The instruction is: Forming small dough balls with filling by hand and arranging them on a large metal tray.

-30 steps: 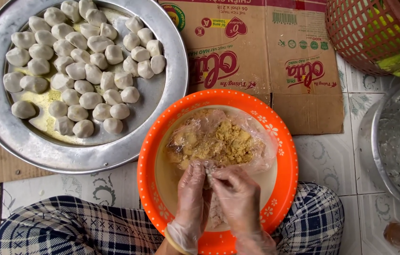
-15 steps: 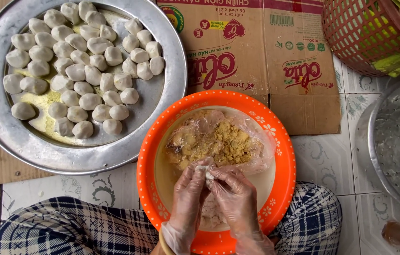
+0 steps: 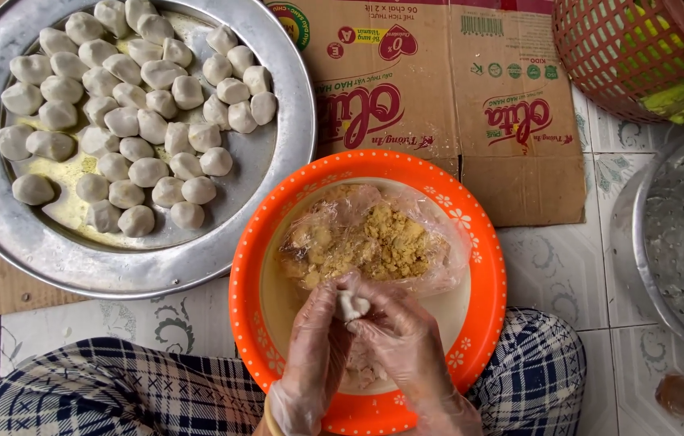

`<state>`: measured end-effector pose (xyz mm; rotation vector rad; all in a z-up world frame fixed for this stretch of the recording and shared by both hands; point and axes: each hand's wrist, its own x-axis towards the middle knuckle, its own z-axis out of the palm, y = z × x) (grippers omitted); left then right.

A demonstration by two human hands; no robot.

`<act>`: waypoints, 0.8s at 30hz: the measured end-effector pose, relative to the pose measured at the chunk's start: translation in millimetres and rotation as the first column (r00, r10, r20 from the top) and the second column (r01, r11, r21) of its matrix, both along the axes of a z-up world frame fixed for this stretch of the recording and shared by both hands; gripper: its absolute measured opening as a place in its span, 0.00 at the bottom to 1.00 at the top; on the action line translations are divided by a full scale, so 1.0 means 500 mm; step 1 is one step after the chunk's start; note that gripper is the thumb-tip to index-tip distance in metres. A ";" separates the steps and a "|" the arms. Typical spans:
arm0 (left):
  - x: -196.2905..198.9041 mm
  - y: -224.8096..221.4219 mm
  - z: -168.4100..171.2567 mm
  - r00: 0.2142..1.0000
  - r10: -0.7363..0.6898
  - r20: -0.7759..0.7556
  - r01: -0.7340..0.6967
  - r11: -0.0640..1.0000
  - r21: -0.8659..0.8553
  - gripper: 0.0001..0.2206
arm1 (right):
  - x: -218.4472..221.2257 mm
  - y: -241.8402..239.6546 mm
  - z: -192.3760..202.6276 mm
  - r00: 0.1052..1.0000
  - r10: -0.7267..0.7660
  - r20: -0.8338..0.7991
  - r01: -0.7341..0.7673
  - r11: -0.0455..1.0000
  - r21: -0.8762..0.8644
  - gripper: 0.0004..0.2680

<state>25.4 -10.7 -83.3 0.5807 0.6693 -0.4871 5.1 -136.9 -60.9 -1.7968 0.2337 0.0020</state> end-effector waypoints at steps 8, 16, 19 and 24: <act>0.011 0.010 0.036 1.000 -0.005 -0.014 0.005 0.999 -0.036 0.23 | 0.007 0.016 0.031 0.990 0.076 0.122 -0.031 0.942 -0.335 0.11; 0.010 0.003 0.041 0.999 -0.033 -0.004 0.033 0.998 0.052 0.16 | -0.005 0.014 0.017 0.997 0.006 0.082 0.006 0.990 -0.142 0.14; -0.003 -0.004 0.012 0.999 -0.050 0.003 0.049 0.996 0.073 0.14 | -0.002 0.011 0.011 0.994 -0.013 0.109 0.036 0.976 -0.216 0.13; 0.007 0.008 0.021 0.999 -0.026 0.042 0.029 0.998 -0.062 0.13 | -0.030 -0.054 -0.004 0.829 -0.167 -0.534 0.342 0.906 0.248 0.07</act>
